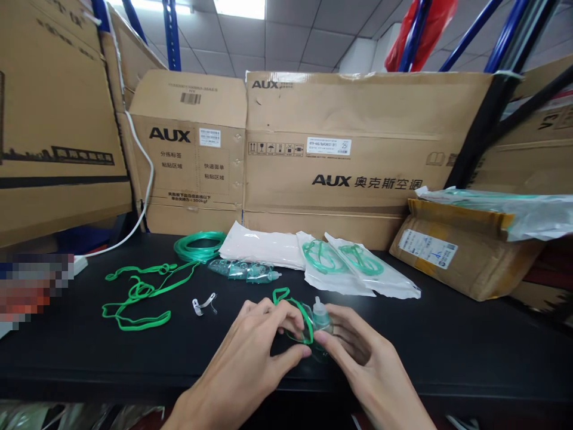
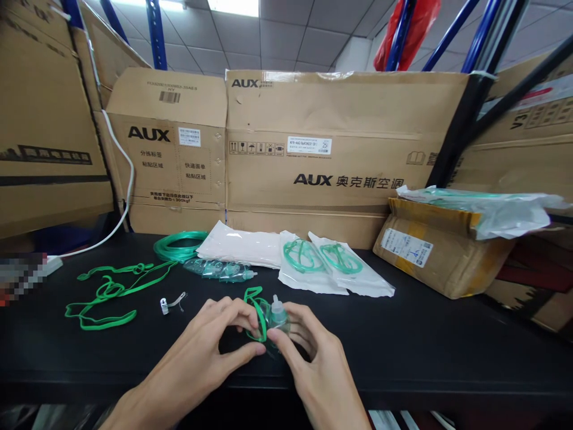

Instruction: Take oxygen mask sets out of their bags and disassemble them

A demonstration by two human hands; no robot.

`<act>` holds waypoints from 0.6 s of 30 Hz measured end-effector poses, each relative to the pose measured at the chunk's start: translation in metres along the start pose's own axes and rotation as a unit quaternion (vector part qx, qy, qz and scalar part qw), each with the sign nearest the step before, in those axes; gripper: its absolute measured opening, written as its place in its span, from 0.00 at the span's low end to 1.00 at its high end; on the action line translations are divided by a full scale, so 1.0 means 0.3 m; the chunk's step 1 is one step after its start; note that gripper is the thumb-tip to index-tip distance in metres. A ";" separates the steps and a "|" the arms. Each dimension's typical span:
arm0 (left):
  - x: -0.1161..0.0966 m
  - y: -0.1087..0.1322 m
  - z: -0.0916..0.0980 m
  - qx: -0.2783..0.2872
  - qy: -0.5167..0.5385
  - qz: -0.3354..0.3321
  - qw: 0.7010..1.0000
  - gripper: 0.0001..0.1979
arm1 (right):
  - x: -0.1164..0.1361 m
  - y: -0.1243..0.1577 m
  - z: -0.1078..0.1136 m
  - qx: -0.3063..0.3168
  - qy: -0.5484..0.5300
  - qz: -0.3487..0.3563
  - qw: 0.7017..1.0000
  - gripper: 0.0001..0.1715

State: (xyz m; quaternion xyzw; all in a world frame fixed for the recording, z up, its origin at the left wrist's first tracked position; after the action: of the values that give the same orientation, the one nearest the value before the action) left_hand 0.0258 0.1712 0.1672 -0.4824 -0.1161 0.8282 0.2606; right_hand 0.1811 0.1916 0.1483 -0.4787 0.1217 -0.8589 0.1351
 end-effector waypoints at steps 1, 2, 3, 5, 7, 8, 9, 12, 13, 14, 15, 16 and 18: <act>0.011 0.000 0.002 0.003 -0.007 0.010 1.000 0.11 | -0.009 0.001 0.015 -0.013 0.009 0.000 1.000 0.18; 0.022 0.000 0.006 0.005 -0.018 0.021 1.000 0.11 | -0.022 0.001 0.035 -0.028 0.024 0.000 0.999 0.18; 0.034 0.000 0.013 0.008 -0.033 0.030 0.999 0.10 | -0.036 0.002 0.056 -0.041 0.041 0.000 0.998 0.19; 0.053 0.002 0.033 0.015 -0.073 0.040 0.996 0.07 | -0.068 0.002 0.100 -0.058 0.073 0.002 0.996 0.20; 0.069 0.005 0.064 0.017 -0.116 0.045 0.992 0.03 | -0.087 0.003 0.145 -0.077 0.107 0.011 0.991 0.21; 0.077 0.007 0.081 0.017 -0.134 0.045 0.990 0.02 | -0.089 0.004 0.163 -0.084 0.128 0.018 0.988 0.22; 0.083 0.008 0.097 0.018 -0.145 0.043 0.988 0.02 | -0.086 0.005 0.174 -0.087 0.151 0.029 0.984 0.22; 0.098 0.010 0.124 0.036 -0.147 0.032 0.988 0.01 | -0.057 0.007 0.159 -0.059 0.221 0.068 0.971 0.20; 0.103 0.010 0.126 0.044 -0.142 0.032 0.988 0.02 | -0.047 0.008 0.141 -0.043 0.237 0.081 0.967 0.19; 0.107 0.011 0.126 0.050 -0.137 0.033 0.989 0.03 | -0.039 0.009 0.123 -0.031 0.249 0.094 0.963 0.19; 0.109 0.012 0.124 0.055 -0.131 0.036 0.989 0.04 | -0.033 0.010 0.107 -0.025 0.258 0.105 0.960 0.19; 0.110 0.014 0.123 0.056 -0.123 0.040 0.990 0.05 | -0.032 0.010 0.094 -0.023 0.266 0.113 0.957 0.20; 0.107 0.017 0.125 0.044 -0.106 0.050 0.992 0.05 | -0.040 0.009 0.077 -0.022 0.279 0.125 0.952 0.22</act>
State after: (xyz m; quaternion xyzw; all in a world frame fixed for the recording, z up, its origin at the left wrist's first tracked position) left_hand -0.0210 0.1867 0.1602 -0.3857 -0.0823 0.8907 0.2262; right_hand 0.2073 0.1914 0.1496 -0.2039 0.2326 -0.9316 0.1911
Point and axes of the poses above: each hand's wrist, its own y-axis away from the middle knuckle, its own z-axis out of the back of the hand, x = y × z, the point moved 9 cm from there along -y, towards the middle knuckle, and after that the axes turned 15 degrees about y, right-handed, at the moved point
